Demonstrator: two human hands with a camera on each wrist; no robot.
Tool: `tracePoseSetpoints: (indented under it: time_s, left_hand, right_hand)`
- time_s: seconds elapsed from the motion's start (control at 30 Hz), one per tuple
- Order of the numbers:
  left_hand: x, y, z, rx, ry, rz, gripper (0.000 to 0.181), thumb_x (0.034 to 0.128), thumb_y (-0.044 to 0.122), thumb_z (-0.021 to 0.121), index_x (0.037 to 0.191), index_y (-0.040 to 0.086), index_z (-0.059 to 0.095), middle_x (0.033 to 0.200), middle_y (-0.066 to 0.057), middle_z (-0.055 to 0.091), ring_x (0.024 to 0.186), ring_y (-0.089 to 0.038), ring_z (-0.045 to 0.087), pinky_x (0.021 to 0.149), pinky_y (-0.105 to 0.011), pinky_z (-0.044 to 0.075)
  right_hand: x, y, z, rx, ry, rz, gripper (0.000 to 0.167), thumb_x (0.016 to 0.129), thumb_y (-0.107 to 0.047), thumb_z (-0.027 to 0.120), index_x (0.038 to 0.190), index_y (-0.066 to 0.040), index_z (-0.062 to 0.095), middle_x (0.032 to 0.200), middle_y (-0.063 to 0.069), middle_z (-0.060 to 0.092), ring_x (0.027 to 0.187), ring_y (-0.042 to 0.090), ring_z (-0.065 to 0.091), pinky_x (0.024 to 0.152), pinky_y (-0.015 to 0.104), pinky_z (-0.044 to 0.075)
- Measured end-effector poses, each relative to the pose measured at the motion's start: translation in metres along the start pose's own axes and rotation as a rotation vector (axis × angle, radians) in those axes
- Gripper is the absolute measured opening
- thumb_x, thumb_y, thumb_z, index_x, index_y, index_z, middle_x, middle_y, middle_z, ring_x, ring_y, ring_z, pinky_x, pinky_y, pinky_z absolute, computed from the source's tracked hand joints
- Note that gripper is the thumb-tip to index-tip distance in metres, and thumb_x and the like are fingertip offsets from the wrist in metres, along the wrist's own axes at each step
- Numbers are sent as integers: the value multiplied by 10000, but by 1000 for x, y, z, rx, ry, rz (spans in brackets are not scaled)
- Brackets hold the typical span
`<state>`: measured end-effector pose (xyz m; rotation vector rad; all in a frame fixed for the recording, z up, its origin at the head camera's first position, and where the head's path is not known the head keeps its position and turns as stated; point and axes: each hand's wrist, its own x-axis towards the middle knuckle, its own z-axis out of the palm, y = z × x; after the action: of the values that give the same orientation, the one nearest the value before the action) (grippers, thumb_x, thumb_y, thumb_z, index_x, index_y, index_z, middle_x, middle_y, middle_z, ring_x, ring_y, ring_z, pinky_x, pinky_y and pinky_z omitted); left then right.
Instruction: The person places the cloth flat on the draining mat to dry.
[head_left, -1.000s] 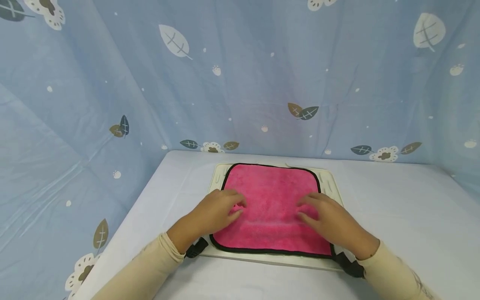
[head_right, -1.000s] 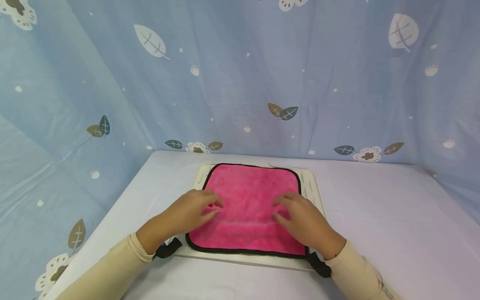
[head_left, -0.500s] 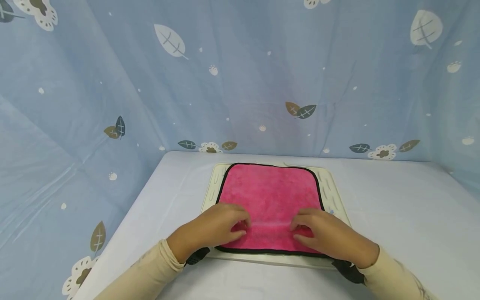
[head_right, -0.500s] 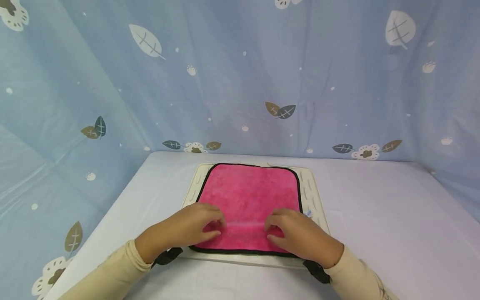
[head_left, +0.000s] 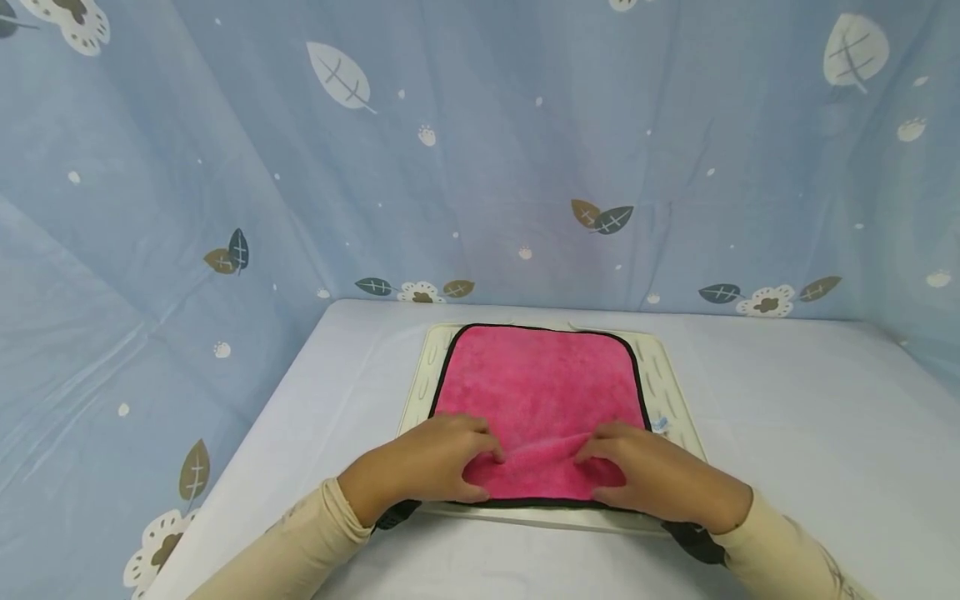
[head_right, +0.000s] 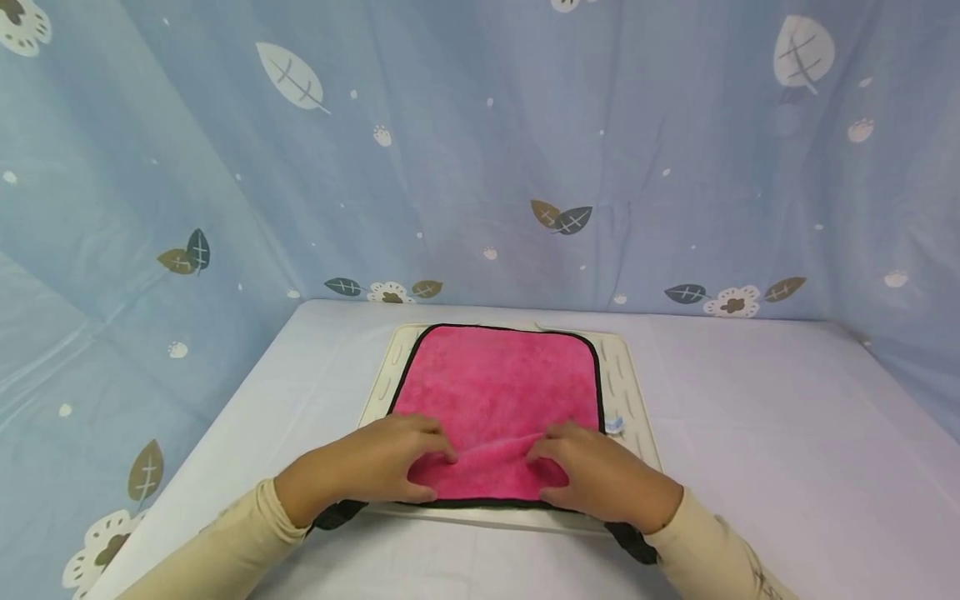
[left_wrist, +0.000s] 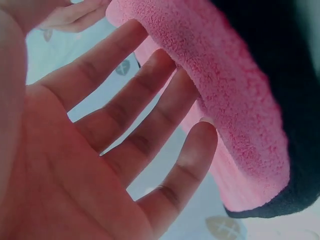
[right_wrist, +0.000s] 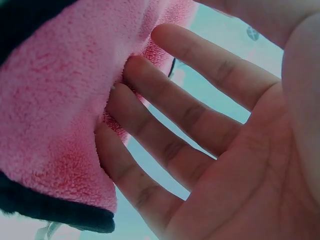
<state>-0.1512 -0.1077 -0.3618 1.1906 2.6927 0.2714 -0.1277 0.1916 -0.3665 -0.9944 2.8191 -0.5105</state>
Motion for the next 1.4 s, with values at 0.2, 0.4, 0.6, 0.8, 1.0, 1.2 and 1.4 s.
tracePoseSetpoints:
  time_s: [0.2,0.4,0.6,0.8,1.0,1.2,1.4]
  left_hand:
    - [-1,1,2,23,-13,-13,494,743,455,851,1181,272,711,1126,106,625,1091,-61,581,998,-356,467]
    - [-1,1,3,26,-14,-14,487,756,445,841,1193,277,708,1117,102,612,1089,-68,573,986,-347,471]
    - [-1,2,1,22,-23,-9,468,768,399,832,1201,275,706,1122,98,605,1104,-76,568,989,-341,482]
    - [0,1,2,31,-23,3,446,777,341,814,1204,271,707,1122,94,602,1095,-75,570,1002,-350,478]
    - [1,-1,4,30,0,25,409,778,197,762,1177,271,713,1104,103,609,1065,-66,579,998,-338,482]
    - [1,-2,4,15,29,20,414,784,36,701,1125,271,716,1081,104,623,1059,-70,599,997,-316,483]
    - [3,-4,5,22,63,37,278,777,-10,654,961,197,687,932,96,626,879,-51,581,852,-243,499]
  right_hand:
    - [0,1,2,-14,12,-14,345,783,-259,843,1109,-216,742,1099,-109,641,1045,113,606,901,363,552]
    - [1,3,1,1,-2,-3,367,781,-262,845,1129,-223,735,1125,-106,637,1071,133,607,911,375,552]
    - [1,2,1,-2,-2,0,371,778,-254,843,1132,-223,737,1108,-109,623,1051,115,592,893,358,549]
    - [1,1,1,-5,-17,7,437,737,-301,873,1147,-239,735,1131,-100,615,1075,136,585,904,381,542]
    - [0,1,1,-6,-27,11,462,718,-308,883,1151,-255,731,1135,-99,609,1072,139,578,878,373,543]
    - [1,0,1,-6,-22,5,458,720,-306,880,1150,-247,732,1141,-102,613,1085,142,584,898,380,541]
    - [1,0,2,-16,-8,2,453,712,-292,881,1137,-230,736,1135,-103,616,1097,146,589,931,390,534]
